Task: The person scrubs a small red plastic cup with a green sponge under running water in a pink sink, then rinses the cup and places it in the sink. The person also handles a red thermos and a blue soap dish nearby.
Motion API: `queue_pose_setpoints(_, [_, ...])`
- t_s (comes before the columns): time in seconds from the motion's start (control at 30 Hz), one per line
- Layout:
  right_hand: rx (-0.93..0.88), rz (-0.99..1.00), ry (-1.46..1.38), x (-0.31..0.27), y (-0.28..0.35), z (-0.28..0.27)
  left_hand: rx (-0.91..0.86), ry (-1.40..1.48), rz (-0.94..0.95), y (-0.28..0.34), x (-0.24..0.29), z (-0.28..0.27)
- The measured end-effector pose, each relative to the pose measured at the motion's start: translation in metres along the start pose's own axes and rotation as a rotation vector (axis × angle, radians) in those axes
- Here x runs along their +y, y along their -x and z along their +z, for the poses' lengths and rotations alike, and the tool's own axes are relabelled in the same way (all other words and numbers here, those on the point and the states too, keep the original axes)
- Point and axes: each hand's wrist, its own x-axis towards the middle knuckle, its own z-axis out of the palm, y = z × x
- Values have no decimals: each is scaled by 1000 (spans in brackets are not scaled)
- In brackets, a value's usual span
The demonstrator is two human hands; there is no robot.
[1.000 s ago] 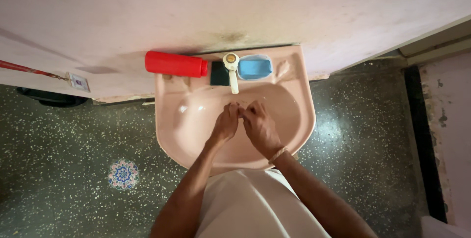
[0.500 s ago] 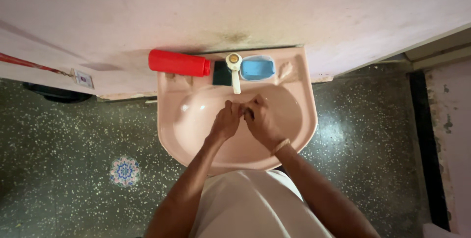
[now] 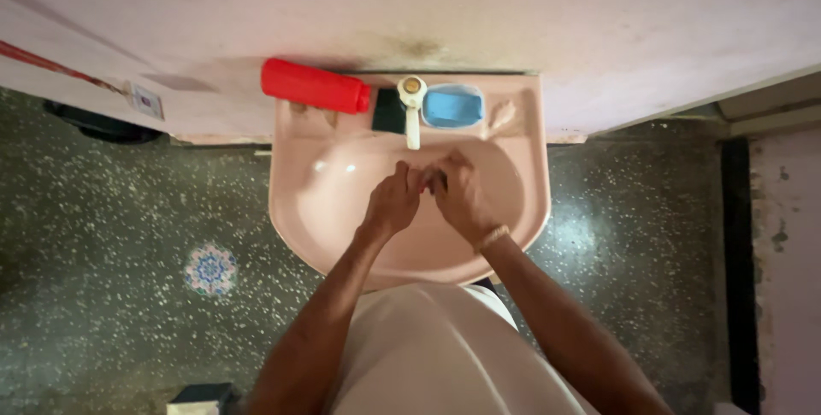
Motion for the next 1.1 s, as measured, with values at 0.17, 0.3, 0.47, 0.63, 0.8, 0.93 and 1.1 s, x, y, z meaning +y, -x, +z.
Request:
queue_pose_setpoints(0.17, [-84, 55, -14, -6, -2, -15, 77, -7, 25, 3, 13, -5])
queue_pose_setpoints(0.3, [-117, 104, -1, -11, 3, -26, 111, -36, 51, 11, 29, -3])
queue_pose_setpoints(0.47, [-136, -3, 59, -3, 4, -27, 105, 81, -208, 17, 46, -12])
queue_pose_setpoints(0.63, [-123, 57, -16, 7, 3, -17, 18, 91, -252, 20, 59, -31])
queue_pose_setpoints(0.8, [-95, 87, 81, 8, 5, -9, 69, 104, -109, 19, 55, -40])
queue_pose_setpoints(0.93, [35, -97, 86, -3, 12, -1, -39, 60, -153, 15, 41, -44])
queue_pose_setpoints(1.1, [-1, 157, -30, -16, 4, 7, -49, 85, -180, 8, 28, -39])
